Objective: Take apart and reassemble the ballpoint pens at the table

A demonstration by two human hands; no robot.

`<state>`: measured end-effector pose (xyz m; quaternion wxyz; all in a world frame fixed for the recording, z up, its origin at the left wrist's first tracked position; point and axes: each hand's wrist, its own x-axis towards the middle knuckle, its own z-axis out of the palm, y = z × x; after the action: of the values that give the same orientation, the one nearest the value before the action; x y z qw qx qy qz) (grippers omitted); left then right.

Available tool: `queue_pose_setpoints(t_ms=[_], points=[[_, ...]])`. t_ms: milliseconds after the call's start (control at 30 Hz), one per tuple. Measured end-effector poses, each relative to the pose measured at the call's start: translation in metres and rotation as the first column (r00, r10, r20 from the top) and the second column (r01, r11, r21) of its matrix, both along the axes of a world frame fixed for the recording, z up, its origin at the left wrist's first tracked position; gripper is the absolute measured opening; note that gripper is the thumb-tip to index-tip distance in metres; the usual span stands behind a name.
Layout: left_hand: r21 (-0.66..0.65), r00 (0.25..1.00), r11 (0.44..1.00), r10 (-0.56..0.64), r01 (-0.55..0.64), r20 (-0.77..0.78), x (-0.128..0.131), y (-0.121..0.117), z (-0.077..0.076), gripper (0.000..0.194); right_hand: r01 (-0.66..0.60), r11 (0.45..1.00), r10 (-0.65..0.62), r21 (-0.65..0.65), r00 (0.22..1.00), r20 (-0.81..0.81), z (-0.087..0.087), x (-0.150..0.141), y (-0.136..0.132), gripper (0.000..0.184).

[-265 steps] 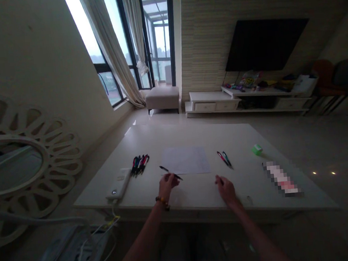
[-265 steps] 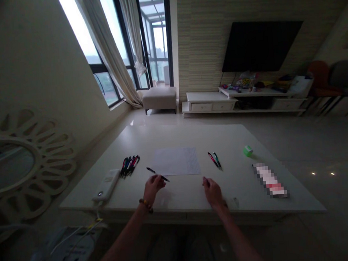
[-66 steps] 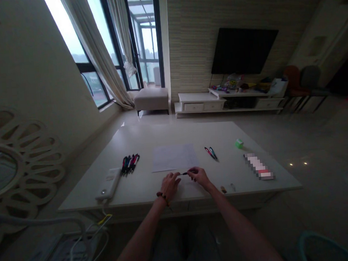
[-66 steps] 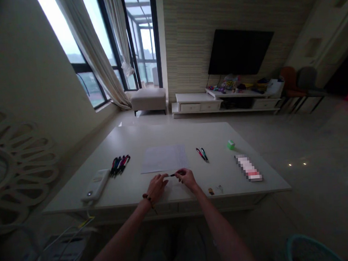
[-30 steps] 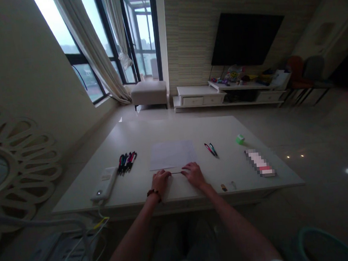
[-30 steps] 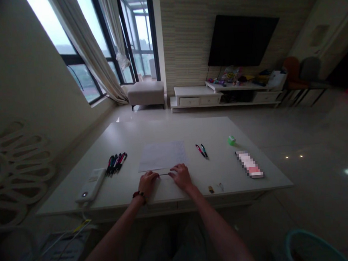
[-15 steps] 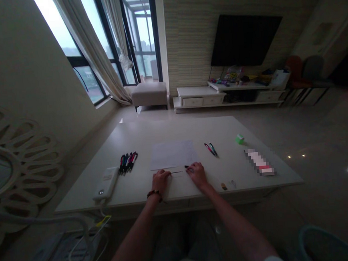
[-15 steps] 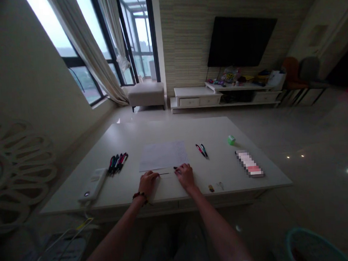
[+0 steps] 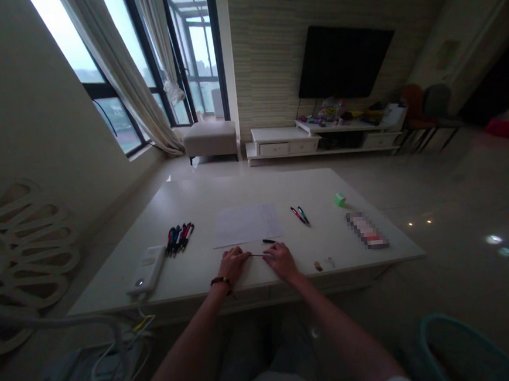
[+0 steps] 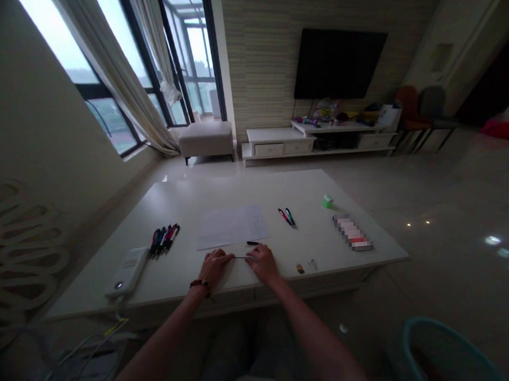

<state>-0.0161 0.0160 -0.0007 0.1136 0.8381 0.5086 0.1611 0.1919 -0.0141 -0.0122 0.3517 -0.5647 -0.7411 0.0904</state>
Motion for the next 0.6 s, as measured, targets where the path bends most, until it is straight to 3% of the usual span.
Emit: queue_pose_setpoints(t_ms=[133, 300, 600], points=[[0.016, 1.000, 1.000, -0.004, 0.005, -0.012, -0.002, 0.001, -0.002, 0.030, -0.010, 1.000, 0.011, -0.029, 0.999, 0.039, -0.001, -0.007, 0.007, 0.007], [0.089, 0.996, 0.992, 0.088, -0.087, -0.007, -0.003, 0.002, -0.006, 0.040, 0.114, 0.993, -0.113, -0.030, 0.993, 0.028, -0.005, 0.003, 0.015, 0.010], [0.069, 0.993, 0.992, -0.107, 0.103, 0.048, 0.029, -0.009, -0.012, 0.023, 0.125, 0.992, -0.125, -0.025, 0.992, 0.022, -0.005, 0.009, 0.013, 0.016]])
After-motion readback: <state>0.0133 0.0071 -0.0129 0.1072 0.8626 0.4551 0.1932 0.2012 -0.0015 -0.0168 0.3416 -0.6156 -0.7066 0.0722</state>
